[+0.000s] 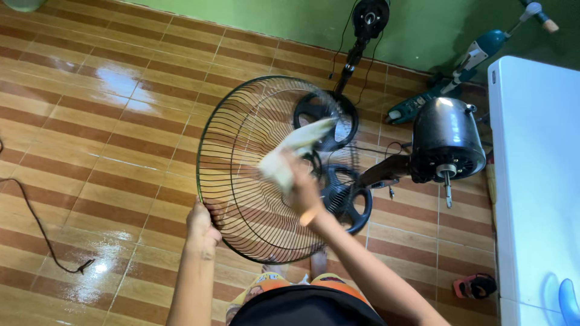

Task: The person assembles a standing fan by attaching the motor to the base and then wipes the fan cage with a cloth. They handle the fan cage, motor, and base, and use a cloth to clean the cage before placing it on the fan.

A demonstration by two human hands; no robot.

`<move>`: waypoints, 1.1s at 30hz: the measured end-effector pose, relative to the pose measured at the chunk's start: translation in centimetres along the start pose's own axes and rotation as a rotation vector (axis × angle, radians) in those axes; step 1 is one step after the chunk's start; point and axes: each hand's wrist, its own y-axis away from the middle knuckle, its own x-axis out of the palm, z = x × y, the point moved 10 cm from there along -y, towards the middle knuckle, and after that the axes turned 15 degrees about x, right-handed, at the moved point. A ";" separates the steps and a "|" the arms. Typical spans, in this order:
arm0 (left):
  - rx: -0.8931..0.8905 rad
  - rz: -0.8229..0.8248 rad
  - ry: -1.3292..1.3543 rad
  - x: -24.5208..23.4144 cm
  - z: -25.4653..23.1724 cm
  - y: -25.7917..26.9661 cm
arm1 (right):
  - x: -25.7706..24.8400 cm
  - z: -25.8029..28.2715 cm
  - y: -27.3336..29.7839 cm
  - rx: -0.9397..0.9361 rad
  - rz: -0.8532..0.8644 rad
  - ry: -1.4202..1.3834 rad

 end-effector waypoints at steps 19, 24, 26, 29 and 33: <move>0.272 -0.318 -0.030 -2.4 -1.0 -1.9 | 8.4 -5.5 1.7 0.109 0.292 -0.418; 0.460 -0.370 -0.159 -2.5 -6.9 -2.9 | 5.8 -16.0 4.3 1.352 0.390 -1.160; 0.546 -0.353 -0.149 0.2 -9.8 -2.4 | 3.8 -16.6 2.2 1.161 0.521 -0.980; 0.689 -0.225 -0.126 6.8 -15.0 0.0 | 2.1 -19.2 1.5 1.285 0.401 -1.029; 1.210 -0.034 -0.929 18.8 -21.2 7.9 | -2.3 -19.9 -0.1 0.982 0.200 -0.471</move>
